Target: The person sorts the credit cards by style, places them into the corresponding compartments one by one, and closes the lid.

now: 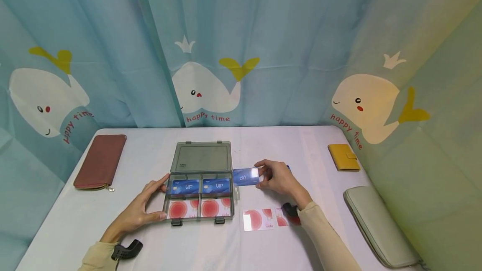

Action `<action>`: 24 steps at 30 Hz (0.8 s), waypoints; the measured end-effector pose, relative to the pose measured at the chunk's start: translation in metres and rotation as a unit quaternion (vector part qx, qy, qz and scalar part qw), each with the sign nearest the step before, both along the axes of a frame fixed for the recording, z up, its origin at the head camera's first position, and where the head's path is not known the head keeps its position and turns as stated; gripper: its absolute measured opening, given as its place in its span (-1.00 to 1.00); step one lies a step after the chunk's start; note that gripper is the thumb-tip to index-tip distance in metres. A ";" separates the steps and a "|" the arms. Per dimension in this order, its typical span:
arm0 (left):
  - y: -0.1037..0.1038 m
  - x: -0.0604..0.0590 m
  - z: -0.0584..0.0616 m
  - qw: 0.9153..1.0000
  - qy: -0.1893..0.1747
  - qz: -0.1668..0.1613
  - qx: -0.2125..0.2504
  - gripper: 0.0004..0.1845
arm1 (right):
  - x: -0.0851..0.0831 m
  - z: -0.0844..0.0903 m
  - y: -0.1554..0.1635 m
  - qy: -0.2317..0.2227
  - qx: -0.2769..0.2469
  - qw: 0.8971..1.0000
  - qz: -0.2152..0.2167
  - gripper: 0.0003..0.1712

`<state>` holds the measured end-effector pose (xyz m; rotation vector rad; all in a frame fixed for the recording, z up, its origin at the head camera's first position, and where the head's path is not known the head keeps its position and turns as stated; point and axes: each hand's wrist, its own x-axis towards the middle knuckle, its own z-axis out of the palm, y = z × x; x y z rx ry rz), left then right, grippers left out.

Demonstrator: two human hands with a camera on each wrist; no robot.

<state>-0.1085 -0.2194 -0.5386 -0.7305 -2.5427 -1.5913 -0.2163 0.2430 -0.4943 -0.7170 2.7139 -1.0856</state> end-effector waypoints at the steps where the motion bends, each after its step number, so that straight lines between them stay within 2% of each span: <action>1: 0.000 0.000 0.000 1.000 0.000 0.000 0.001 0.16 | 0.000 0.000 0.000 0.000 -0.001 1.000 0.000 -0.31; 10: 0.000 0.000 0.001 1.000 -0.006 0.001 0.001 0.17 | 0.001 0.002 0.000 -0.011 -0.001 1.000 -0.013 -0.30; 16: 0.000 0.000 0.001 1.000 -0.007 0.000 0.000 0.17 | 0.000 0.008 0.008 0.014 -0.005 0.999 -0.032 -0.33; 20: 0.000 0.000 0.000 1.000 -0.007 0.001 -0.001 0.16 | -0.003 0.013 0.012 0.031 -0.031 0.998 -0.048 -0.34; 24: 0.000 0.000 0.000 1.000 -0.001 0.000 0.000 0.15 | -0.003 0.017 0.014 0.016 -0.063 0.996 -0.067 -0.35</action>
